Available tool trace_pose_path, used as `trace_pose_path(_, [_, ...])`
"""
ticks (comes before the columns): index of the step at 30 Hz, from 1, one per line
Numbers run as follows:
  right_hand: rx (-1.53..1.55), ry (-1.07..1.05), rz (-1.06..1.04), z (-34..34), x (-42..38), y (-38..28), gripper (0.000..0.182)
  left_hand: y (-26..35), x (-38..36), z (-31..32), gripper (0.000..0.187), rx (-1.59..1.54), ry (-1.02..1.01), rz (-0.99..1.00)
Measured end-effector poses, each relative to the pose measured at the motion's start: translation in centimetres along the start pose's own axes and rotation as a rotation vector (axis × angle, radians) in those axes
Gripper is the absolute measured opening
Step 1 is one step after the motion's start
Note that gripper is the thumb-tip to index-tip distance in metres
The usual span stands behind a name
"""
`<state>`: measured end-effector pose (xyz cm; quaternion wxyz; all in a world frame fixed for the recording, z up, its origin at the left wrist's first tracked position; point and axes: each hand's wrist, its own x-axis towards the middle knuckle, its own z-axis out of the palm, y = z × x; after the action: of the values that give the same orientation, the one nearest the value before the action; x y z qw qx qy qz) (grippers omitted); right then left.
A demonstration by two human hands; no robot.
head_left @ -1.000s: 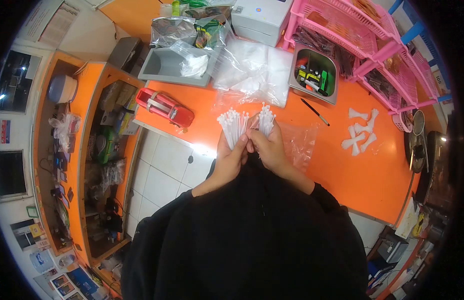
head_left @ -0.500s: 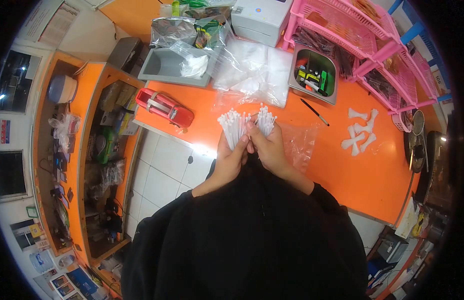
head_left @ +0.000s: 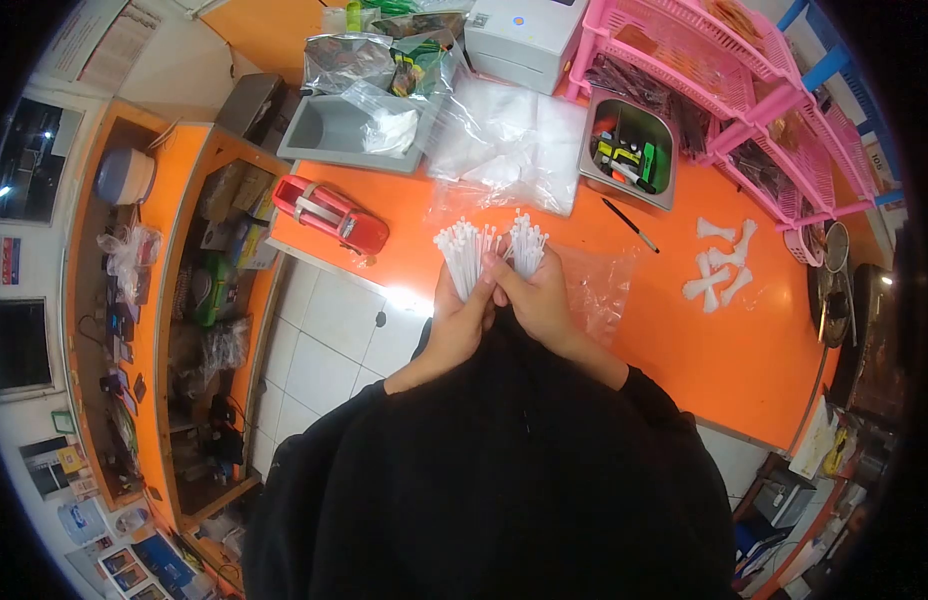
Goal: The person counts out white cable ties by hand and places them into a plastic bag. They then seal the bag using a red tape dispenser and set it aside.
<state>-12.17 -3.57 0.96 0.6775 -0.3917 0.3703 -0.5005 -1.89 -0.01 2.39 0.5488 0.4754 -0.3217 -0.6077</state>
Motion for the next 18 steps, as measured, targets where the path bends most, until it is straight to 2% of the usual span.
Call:
trace_pose_path(2, [-0.012, 0.007, 0.007, -0.02, 0.03, 0.00, 0.014, -0.11, 0.06, -0.09, 0.028, -0.020, -0.007, 0.003])
trace_pose_path(5, [0.014, -0.012, -0.004, 0.04, 0.01, -0.11, 0.013, 0.27, -0.18, -0.24, 0.040, -0.027, -0.019, -0.072])
trace_pose_path(8, [0.020, -0.035, -0.042, -0.04, 0.04, 0.07, 0.010, 0.23, -0.23, -0.25, 0.030, -0.192, -0.042, -0.077])
trace_pose_path(14, [0.048, -0.045, -0.047, 0.23, -0.12, -0.02, 0.006, -0.29, -0.05, -0.49, 0.033, -0.177, -0.025, -0.066])
trace_pose_path(18, [0.082, -0.054, -0.057, 0.31, -0.04, -0.31, 0.012, -0.27, -0.10, -0.51, 0.034, -0.143, -0.029, -0.072])
